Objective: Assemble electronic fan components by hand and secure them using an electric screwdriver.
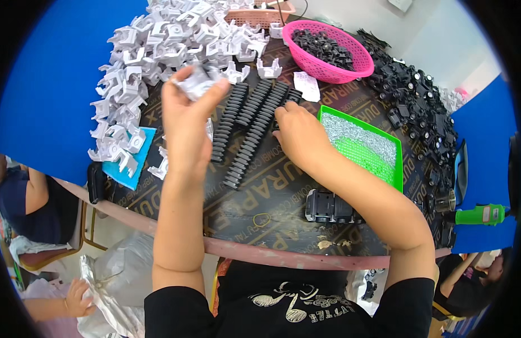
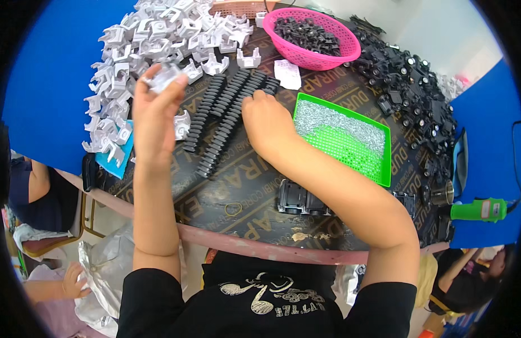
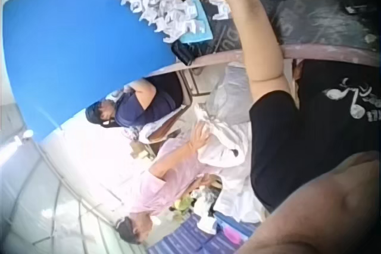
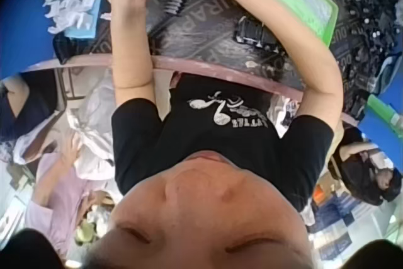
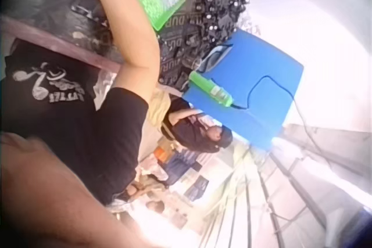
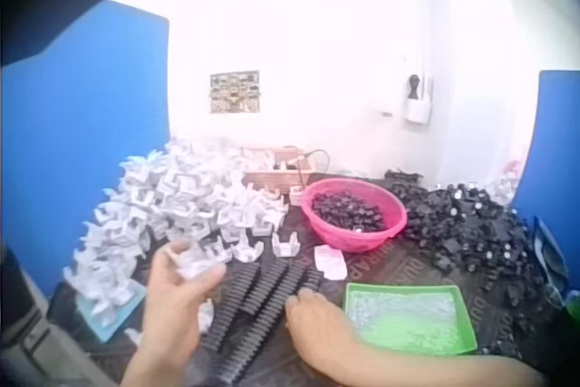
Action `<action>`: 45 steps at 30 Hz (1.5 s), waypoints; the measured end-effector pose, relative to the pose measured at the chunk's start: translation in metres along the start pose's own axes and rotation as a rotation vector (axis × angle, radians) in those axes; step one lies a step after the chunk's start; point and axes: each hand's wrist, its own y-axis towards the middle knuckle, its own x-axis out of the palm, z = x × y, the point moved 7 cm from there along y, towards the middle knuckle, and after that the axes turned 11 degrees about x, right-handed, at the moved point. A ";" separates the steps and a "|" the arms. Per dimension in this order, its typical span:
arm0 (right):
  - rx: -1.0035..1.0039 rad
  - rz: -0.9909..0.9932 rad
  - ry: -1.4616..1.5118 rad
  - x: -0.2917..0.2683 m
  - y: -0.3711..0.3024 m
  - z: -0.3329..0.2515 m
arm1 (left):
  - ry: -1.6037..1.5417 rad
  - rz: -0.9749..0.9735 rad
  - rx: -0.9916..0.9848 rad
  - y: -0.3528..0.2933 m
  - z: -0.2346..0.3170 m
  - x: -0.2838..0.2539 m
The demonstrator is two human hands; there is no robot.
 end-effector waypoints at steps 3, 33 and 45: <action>0.003 -0.019 -0.042 0.017 0.007 -0.002 | 0.010 -0.089 -0.045 -0.012 -0.008 0.013; 0.085 0.233 0.963 -0.087 -0.112 0.060 | 0.445 -0.726 0.214 -0.103 -0.016 0.102; -0.048 0.301 0.801 -0.099 -0.119 0.051 | 0.602 -0.866 0.355 -0.118 -0.007 0.115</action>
